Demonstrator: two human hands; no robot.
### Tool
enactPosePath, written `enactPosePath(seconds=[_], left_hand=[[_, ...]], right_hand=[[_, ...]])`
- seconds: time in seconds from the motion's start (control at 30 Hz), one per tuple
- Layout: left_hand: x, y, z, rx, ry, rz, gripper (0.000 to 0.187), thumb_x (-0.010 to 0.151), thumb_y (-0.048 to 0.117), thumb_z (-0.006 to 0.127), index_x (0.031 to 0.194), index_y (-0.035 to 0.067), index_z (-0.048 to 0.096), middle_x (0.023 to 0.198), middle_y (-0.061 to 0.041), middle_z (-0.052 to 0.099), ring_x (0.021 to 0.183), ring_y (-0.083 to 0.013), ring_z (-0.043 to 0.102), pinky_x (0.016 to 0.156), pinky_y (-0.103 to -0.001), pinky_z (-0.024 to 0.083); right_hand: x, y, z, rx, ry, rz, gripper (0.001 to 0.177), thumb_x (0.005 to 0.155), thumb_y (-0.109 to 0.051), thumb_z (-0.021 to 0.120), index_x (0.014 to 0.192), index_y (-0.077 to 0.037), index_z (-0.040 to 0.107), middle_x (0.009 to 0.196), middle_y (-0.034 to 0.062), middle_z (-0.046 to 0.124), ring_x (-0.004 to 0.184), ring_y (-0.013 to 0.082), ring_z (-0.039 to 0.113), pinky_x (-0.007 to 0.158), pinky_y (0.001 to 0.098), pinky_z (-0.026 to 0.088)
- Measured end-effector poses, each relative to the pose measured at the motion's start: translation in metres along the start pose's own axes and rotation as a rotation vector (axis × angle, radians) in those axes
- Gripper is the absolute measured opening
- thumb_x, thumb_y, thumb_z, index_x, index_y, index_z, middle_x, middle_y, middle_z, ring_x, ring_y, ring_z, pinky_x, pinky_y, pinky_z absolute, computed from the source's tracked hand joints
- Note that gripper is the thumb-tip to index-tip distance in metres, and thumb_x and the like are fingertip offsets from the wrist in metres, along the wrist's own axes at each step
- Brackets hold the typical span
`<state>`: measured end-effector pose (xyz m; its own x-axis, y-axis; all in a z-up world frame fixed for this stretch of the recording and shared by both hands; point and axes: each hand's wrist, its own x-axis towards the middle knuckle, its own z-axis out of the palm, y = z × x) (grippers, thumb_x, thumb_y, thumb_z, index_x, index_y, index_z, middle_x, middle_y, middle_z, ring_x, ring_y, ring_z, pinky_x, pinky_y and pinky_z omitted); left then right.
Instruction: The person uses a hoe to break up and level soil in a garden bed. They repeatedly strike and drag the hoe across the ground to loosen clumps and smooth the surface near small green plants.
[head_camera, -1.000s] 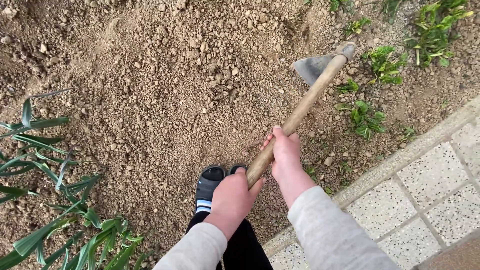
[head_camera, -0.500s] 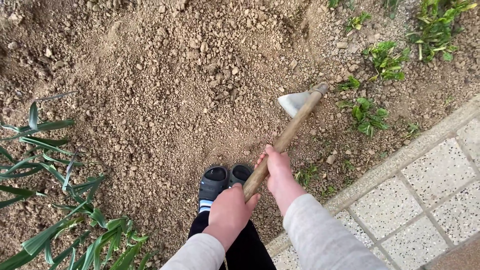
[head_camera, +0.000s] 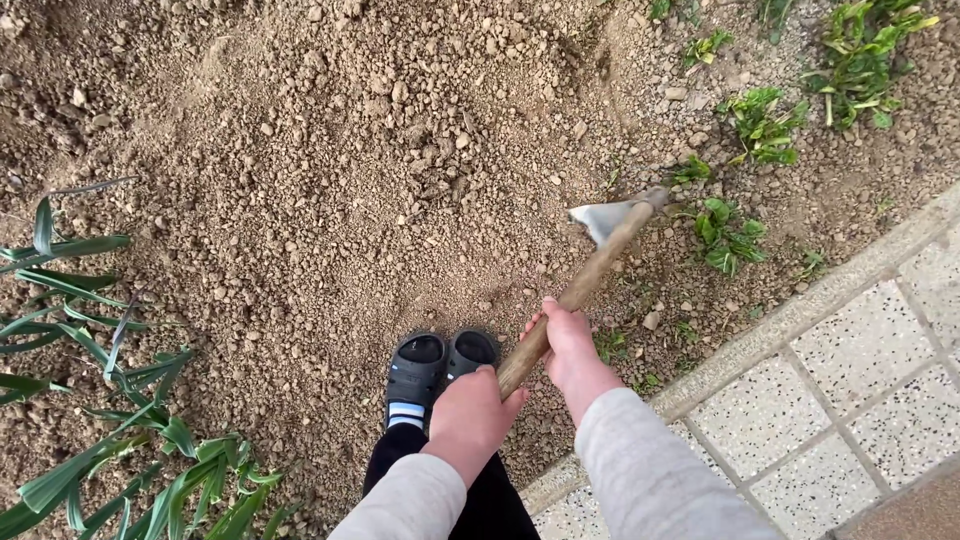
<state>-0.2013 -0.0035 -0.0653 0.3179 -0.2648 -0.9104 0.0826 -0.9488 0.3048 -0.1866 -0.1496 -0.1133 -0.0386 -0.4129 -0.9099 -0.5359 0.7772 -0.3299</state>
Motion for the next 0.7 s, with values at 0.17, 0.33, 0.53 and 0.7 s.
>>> enactPosePath(seconds=[0.17,0.33,0.53,0.7], left_hand=[[-0.006,-0.015,0.008,-0.024,-0.051,-0.111,0.051,0.095,0.063,0.062,0.107,0.013,0.063,0.1,-0.013,0.074,0.096,-0.0385,0.071,0.084,-0.052,0.055],[-0.013,-0.015,0.003,-0.036,0.021,-0.06,0.052,0.095,0.063,0.063,0.103,0.012,0.063,0.096,-0.014,0.074,0.093,-0.0397,0.071,0.082,-0.053,0.055],[-0.017,0.015,-0.038,-0.062,0.081,-0.008,0.051,0.097,0.063,0.061,0.103,0.013,0.06,0.092,-0.013,0.073,0.089,-0.0396,0.071,0.078,-0.054,0.056],[-0.011,0.031,-0.058,-0.091,0.143,0.039,0.05,0.098,0.061,0.06,0.105,0.011,0.06,0.094,-0.015,0.074,0.088,-0.0403,0.072,0.078,-0.055,0.056]], right_hand=[[-0.002,0.012,0.007,-0.107,-0.016,0.156,0.008,0.105,-0.016,0.056,0.102,-0.01,0.052,0.075,0.0049,0.054,0.063,0.0191,0.054,0.063,0.0393,0.056],[-0.04,-0.012,0.017,-0.113,-0.033,0.128,0.007,0.106,-0.014,0.055,0.109,-0.008,0.053,0.078,0.005,0.053,0.065,0.0184,0.053,0.065,0.0381,0.057],[-0.08,-0.063,0.039,-0.145,-0.074,0.028,0.008,0.107,-0.014,0.056,0.103,-0.009,0.052,0.079,0.0033,0.053,0.065,0.0162,0.052,0.066,0.0352,0.055],[-0.069,-0.082,0.053,-0.095,-0.109,-0.093,0.01,0.107,-0.015,0.053,0.109,-0.013,0.043,0.077,0.0032,0.051,0.062,0.0176,0.051,0.061,0.0383,0.055]])
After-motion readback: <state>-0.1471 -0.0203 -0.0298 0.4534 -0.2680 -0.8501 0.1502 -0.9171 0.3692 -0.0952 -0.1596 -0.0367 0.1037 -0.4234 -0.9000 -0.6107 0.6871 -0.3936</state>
